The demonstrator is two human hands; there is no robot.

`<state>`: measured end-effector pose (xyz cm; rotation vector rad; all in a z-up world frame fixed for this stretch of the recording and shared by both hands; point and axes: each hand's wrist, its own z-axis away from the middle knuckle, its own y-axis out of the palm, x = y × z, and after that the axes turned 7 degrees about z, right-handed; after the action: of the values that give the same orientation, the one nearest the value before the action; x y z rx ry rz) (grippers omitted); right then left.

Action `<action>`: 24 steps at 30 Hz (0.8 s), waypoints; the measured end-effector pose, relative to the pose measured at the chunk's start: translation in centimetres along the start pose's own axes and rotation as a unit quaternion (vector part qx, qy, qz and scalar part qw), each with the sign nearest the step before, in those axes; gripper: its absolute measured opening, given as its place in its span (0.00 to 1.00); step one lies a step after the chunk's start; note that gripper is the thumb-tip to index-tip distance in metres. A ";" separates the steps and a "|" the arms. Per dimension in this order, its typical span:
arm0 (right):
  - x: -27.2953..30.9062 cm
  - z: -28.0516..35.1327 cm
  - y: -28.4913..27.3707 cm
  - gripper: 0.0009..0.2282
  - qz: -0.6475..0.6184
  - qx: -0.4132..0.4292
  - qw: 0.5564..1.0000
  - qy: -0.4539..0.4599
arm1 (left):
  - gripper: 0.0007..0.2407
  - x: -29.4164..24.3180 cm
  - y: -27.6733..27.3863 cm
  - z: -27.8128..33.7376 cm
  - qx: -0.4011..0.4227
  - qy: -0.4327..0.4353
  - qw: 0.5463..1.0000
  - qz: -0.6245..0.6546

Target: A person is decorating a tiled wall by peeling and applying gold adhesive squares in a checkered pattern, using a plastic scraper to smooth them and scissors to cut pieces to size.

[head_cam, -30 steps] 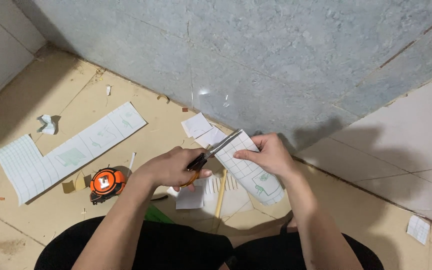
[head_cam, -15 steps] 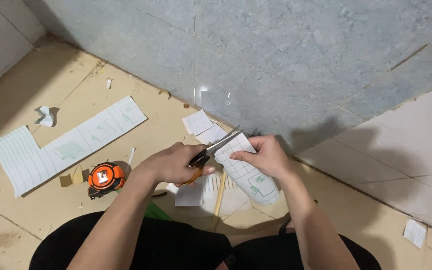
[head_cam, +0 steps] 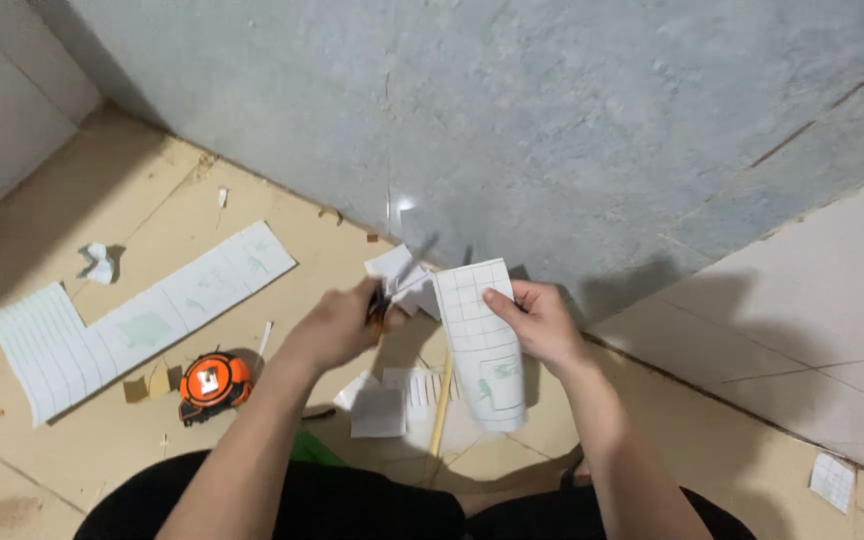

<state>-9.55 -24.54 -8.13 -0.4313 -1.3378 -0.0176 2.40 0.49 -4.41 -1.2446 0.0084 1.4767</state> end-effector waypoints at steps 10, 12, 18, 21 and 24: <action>1.2 2.3 -0.9 0.13 -0.221 -0.083 0.970 0.060 | 0.22 2.4 7.5 -3.8 0.009 -0.065 0.996 -0.066; 2.2 3.4 -1.2 0.14 -0.254 -0.104 0.960 0.058 | 0.16 -0.2 6.0 -1.3 -0.003 -0.043 0.998 -0.051; 1.3 4.6 -2.3 0.18 -0.352 -0.125 0.926 0.057 | 0.12 6.9 10.6 -4.0 0.001 0.019 0.994 -0.109; 1.5 5.4 -2.2 0.22 -0.347 -0.129 0.927 0.059 | 0.17 4.6 11.3 -0.5 0.043 0.008 0.977 -0.211; 0.5 6.2 -2.1 0.21 -0.287 -0.157 0.942 0.071 | 0.12 -1.9 12.0 5.8 0.045 0.016 0.954 -0.294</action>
<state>-15.72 -24.37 -6.00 -0.2848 -1.2795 -0.7419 -10.46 -1.56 -7.79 -1.0734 -0.2523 0.9262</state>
